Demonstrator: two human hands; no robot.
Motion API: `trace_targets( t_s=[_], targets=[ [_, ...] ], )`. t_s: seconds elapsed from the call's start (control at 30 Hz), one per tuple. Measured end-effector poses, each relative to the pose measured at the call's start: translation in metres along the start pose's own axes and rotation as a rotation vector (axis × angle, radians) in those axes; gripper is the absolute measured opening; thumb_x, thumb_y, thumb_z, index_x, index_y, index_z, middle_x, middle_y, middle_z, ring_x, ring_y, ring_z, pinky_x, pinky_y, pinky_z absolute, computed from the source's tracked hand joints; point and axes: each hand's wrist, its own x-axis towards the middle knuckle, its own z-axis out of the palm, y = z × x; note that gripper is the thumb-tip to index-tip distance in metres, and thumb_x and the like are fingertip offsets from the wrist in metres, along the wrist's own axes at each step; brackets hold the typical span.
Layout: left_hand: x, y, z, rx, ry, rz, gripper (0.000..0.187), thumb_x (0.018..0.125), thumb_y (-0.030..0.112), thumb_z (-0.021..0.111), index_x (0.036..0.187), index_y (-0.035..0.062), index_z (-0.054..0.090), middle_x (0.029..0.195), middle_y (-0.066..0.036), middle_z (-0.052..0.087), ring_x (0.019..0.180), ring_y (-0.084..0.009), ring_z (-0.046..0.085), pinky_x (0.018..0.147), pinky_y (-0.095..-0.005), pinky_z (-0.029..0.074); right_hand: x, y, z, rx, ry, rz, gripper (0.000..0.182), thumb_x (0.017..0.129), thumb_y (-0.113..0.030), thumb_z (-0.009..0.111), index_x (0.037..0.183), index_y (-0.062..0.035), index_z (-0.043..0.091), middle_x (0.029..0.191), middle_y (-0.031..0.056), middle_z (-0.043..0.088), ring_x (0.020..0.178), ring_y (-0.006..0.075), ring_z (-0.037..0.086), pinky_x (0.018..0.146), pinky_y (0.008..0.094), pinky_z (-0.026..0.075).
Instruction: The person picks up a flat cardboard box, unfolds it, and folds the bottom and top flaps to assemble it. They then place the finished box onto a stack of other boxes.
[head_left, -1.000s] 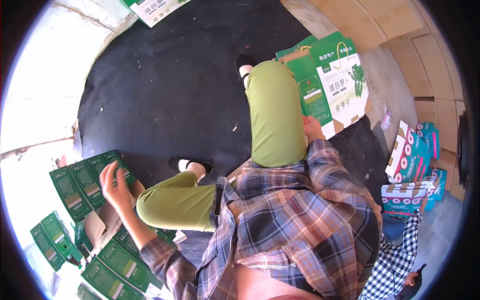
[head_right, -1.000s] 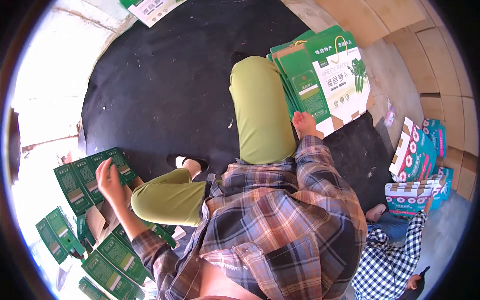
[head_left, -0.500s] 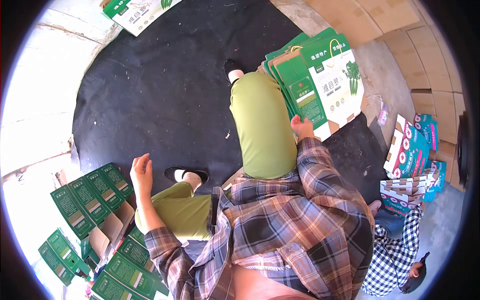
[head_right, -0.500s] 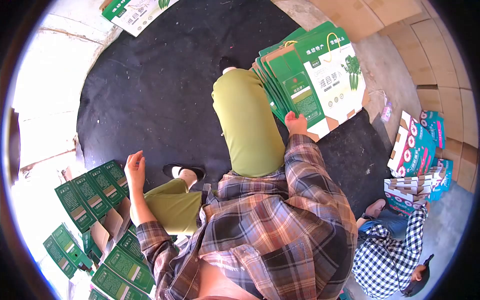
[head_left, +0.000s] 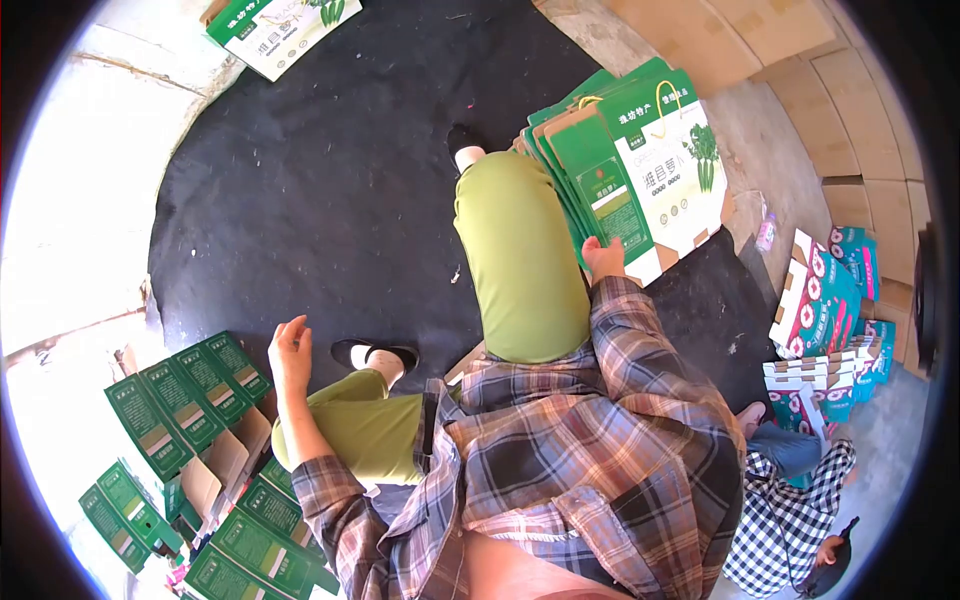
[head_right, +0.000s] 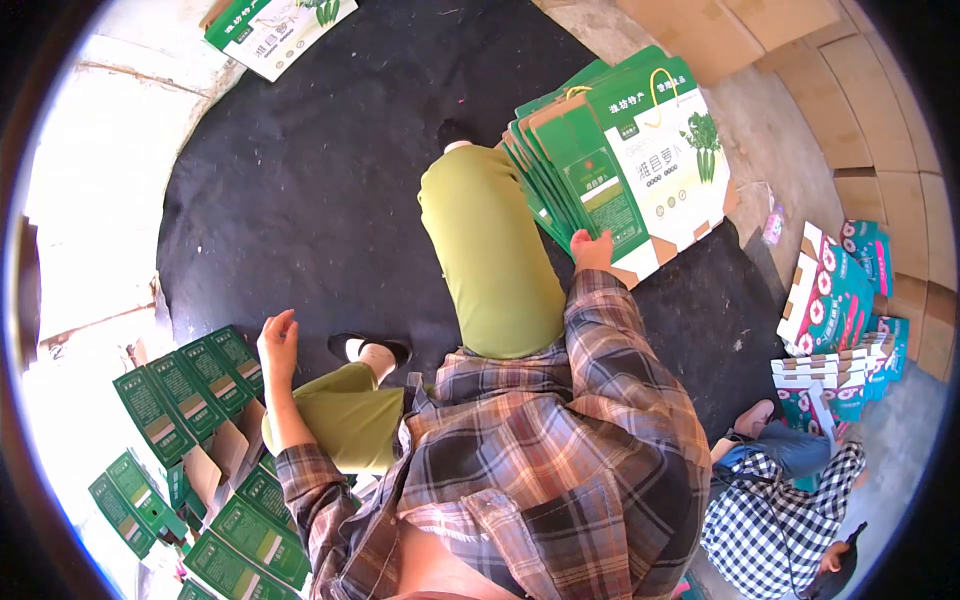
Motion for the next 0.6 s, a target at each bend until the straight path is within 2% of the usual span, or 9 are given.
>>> trace_targets(
  t_s=[0.13,0.17,0.2,0.27,0.3,0.33,0.4,0.47,0.6],
  targets=[
    [0.000,-0.003,0.000,0.003,-0.015,-0.016,0.023,0.081,0.003,0.062,0.104,0.0027,0.065,0.081,-0.009,0.059,0.073,-0.0174,0.058,0.067,-0.0292,0.048,-0.024,-0.002,0.016,0.120,0.038,-0.068,0.049,0.087,-0.053,0.056,0.102,-0.0078,0.046,0.086,0.0061,0.043,0.078,0.0190,0.048,0.071,0.0333,0.048],
    [0.001,-0.002,0.002,0.002,-0.016,-0.013,0.023,0.081,0.003,0.062,0.104,0.0027,0.065,0.081,-0.009,0.059,0.073,-0.0174,0.058,0.067,-0.0292,0.048,-0.036,-0.004,0.026,0.195,0.091,-0.092,0.046,0.085,-0.052,0.060,0.095,-0.0076,0.050,0.081,0.0049,0.049,0.068,0.0165,0.051,0.066,0.0349,0.049],
    [0.002,-0.001,0.002,-0.007,-0.013,-0.011,0.023,0.081,0.003,0.062,0.104,0.0028,0.065,0.081,-0.009,0.058,0.073,-0.0173,0.058,0.067,-0.0291,0.048,-0.041,-0.008,0.031,0.197,0.087,-0.092,0.046,0.085,-0.052,0.060,0.095,-0.0076,0.050,0.081,0.0049,0.049,0.068,0.0165,0.051,0.066,0.0349,0.049],
    [0.004,0.001,0.002,-0.021,-0.003,-0.007,0.023,0.081,0.003,0.062,0.104,0.0028,0.065,0.081,-0.009,0.058,0.072,-0.0173,0.058,0.067,-0.0291,0.048,-0.056,-0.015,0.043,0.261,-0.187,-0.218,0.043,0.085,-0.045,0.063,0.092,-0.0055,0.049,0.076,0.0051,0.048,0.067,0.0167,0.052,0.063,0.0325,0.049],
    [0.005,0.003,0.001,-0.018,-0.010,0.002,0.023,0.081,0.003,0.062,0.104,0.0027,0.065,0.082,-0.010,0.060,0.072,-0.0187,0.059,0.067,-0.0301,0.048,-0.073,-0.020,0.056,0.268,-0.189,-0.278,0.037,0.086,-0.038,0.063,0.091,-0.0043,0.048,0.073,0.0060,0.048,0.067,0.0173,0.053,0.061,0.0303,0.048],
    [0.005,0.004,0.001,-0.014,-0.014,0.008,0.024,0.080,0.003,0.062,0.104,0.0026,0.065,0.083,-0.011,0.061,0.072,-0.0201,0.061,0.066,-0.0311,0.049,-0.083,-0.027,0.070,0.265,-0.200,-0.274,0.037,0.086,-0.038,0.063,0.091,-0.0043,0.048,0.073,0.0060,0.048,0.067,0.0173,0.053,0.061,0.0303,0.048],
    [0.007,0.008,0.000,0.000,-0.017,0.022,0.024,0.080,0.003,0.063,0.104,0.0028,0.065,0.083,-0.011,0.061,0.073,-0.0205,0.061,0.066,-0.0313,0.049,-0.084,-0.048,0.098,0.177,-0.208,-0.438,0.033,0.088,-0.034,0.061,0.094,-0.0038,0.049,0.077,0.0070,0.050,0.067,0.0177,0.053,0.061,0.0307,0.049],
    [0.006,0.009,-0.002,0.017,-0.010,0.028,0.025,0.080,0.003,0.063,0.104,0.0031,0.065,0.083,-0.011,0.061,0.073,-0.0208,0.062,0.066,-0.0315,0.050,-0.132,-0.059,0.135,0.067,-0.252,-0.511,0.024,0.090,-0.029,0.057,0.097,-0.0057,0.054,0.081,0.0049,0.054,0.067,0.0159,0.054,0.062,0.0299,0.048],
    [0.010,0.012,-0.005,-0.028,0.038,0.040,0.026,0.079,0.004,0.063,0.104,0.0035,0.065,0.083,-0.012,0.061,0.073,-0.0221,0.062,0.067,-0.0321,0.050,-0.236,-0.040,0.179,-0.023,-0.391,-0.643,0.023,0.089,-0.024,0.060,0.097,-0.0035,0.054,0.082,0.0056,0.055,0.068,0.0145,0.053,0.062,0.0282,0.047]
  ],
)
